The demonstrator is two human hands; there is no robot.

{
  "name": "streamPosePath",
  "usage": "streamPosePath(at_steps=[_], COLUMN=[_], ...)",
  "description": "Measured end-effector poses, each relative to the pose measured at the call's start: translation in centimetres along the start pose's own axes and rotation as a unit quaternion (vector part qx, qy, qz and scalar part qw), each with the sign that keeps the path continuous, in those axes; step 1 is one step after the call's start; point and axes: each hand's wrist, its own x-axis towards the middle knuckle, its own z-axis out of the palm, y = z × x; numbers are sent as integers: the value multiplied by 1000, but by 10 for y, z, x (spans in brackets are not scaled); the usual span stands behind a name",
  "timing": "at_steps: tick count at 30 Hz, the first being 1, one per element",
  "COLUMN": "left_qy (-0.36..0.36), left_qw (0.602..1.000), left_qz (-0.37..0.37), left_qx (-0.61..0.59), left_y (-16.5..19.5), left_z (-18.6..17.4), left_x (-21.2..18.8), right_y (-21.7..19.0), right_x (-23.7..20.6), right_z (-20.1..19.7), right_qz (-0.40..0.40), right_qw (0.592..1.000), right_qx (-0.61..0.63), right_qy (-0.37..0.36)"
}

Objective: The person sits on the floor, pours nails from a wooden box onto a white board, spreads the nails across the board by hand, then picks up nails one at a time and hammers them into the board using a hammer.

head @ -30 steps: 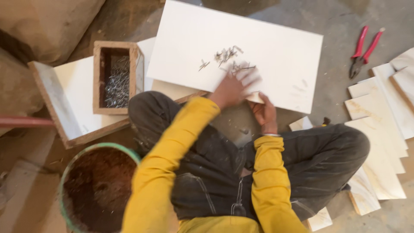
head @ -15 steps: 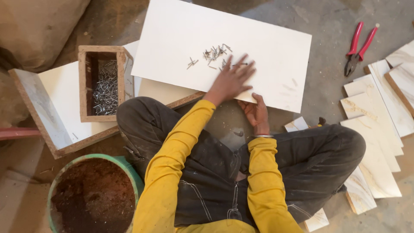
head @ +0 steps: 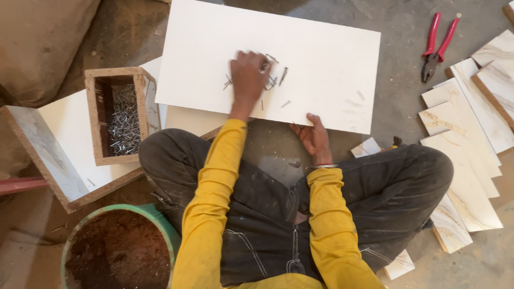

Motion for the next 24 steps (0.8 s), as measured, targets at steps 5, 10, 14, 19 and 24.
streamPosePath(at_steps=[5, 10, 14, 19, 24], left_qy=[82, -2, -2, -25, 8], left_qw=[986, 995, 980, 697, 492], left_qz=[125, 43, -89, -269, -359], left_qx=[77, 88, -180, -664, -793], left_y=[37, 40, 28, 22, 31], left_z=[29, 39, 26, 6, 7], left_x=[-20, -23, -18, -14, -47], right_y=[2, 3, 3, 1, 0], right_x=[-2, -3, -3, 0, 1], right_z=[0, 1, 0, -1, 2], right_qz=[-4, 1, -4, -7, -12], right_qw=[1000, 1000, 1000, 1000, 1000], right_qx=[-6, -4, -1, 5, 14], right_qy=[-5, -3, 3, -4, -2])
